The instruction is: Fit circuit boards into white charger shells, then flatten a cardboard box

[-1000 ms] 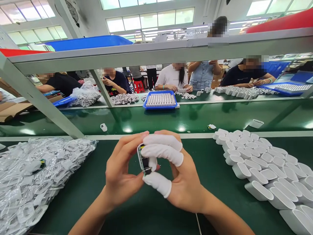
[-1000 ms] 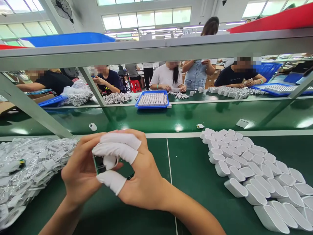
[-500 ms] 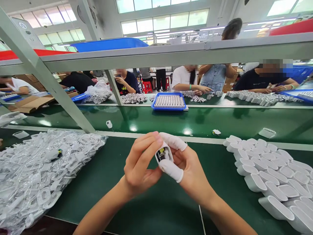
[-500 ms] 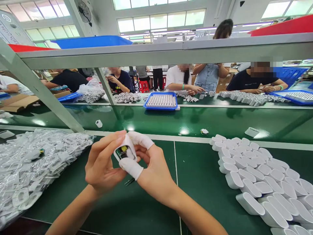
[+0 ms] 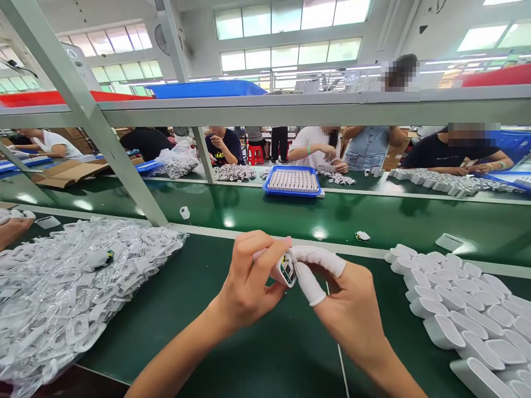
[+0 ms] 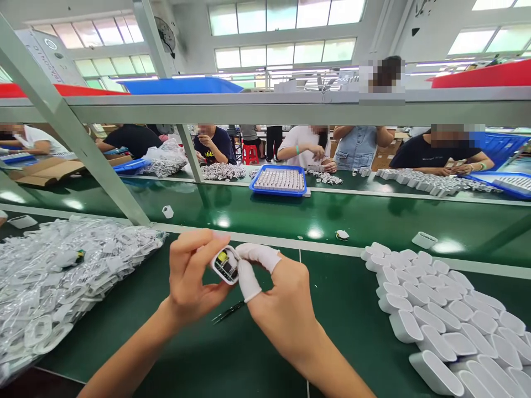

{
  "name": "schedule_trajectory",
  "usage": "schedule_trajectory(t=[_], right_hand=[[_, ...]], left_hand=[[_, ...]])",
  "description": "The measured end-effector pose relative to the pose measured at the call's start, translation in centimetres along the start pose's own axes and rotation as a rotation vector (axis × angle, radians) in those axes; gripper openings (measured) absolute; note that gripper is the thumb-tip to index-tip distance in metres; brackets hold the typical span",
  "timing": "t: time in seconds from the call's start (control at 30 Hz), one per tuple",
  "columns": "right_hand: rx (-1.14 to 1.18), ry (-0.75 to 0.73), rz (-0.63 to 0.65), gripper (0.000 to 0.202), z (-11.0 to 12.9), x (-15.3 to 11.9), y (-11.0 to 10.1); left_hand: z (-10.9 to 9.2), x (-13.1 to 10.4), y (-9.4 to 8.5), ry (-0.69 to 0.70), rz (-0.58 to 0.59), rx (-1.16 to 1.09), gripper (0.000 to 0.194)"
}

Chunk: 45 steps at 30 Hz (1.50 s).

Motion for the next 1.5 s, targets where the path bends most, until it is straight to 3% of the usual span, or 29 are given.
schedule_trajectory(t=[0.23, 0.4, 0.57, 0.77, 0.97, 1.17, 1.37, 1.5], right_hand=[[-0.233, -0.079, 0.033, 0.024, 0.3, -0.1, -0.8], [-0.267, -0.117, 0.060, 0.019, 0.3, 0.0, -1.2], [-0.143, -0.033, 0.101, 0.021, 0.3, 0.4, -1.8], [0.102, 0.147, 0.291, 0.020, 0.4, 0.8, -2.4], [0.048, 0.127, 0.204, 0.018, 0.2, 1.0, -1.9], [0.422, 0.246, 0.379, 0.010, -0.2, 1.7, -2.0], [0.370, 0.280, 0.400, 0.012, -1.0, 1.8, -2.1], [0.182, 0.253, 0.278, 0.015, -1.2, 1.4, -1.8]], left_hand=[[-0.5, -0.3, -0.2, 0.012, 0.117, -0.051, 0.062], [-0.9, 0.0, -0.4, 0.061, 0.115, -0.008, 0.066], [-1.0, -0.1, -0.4, 0.041, 0.140, -0.022, 0.065], [-0.6, -0.4, -0.4, -0.009, 0.166, -0.075, 0.065], [-0.1, 0.0, -0.3, -0.022, 0.153, -0.068, 0.062], [0.2, 0.0, -0.6, 0.000, 0.144, -0.096, 0.059], [0.1, 0.0, -0.5, 0.117, 0.219, -0.002, 0.042], [-0.2, 0.3, -0.4, 0.140, 0.238, 0.063, 0.034]])
Point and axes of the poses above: each hand's wrist, its own x-axis towards the middle knuckle, its own y-axis out of the palm, z = x × y, the point moved 1 cm from there along x, towards the middle knuckle, and after that the axes turned 8 degrees about z, right-handed, at the moved point
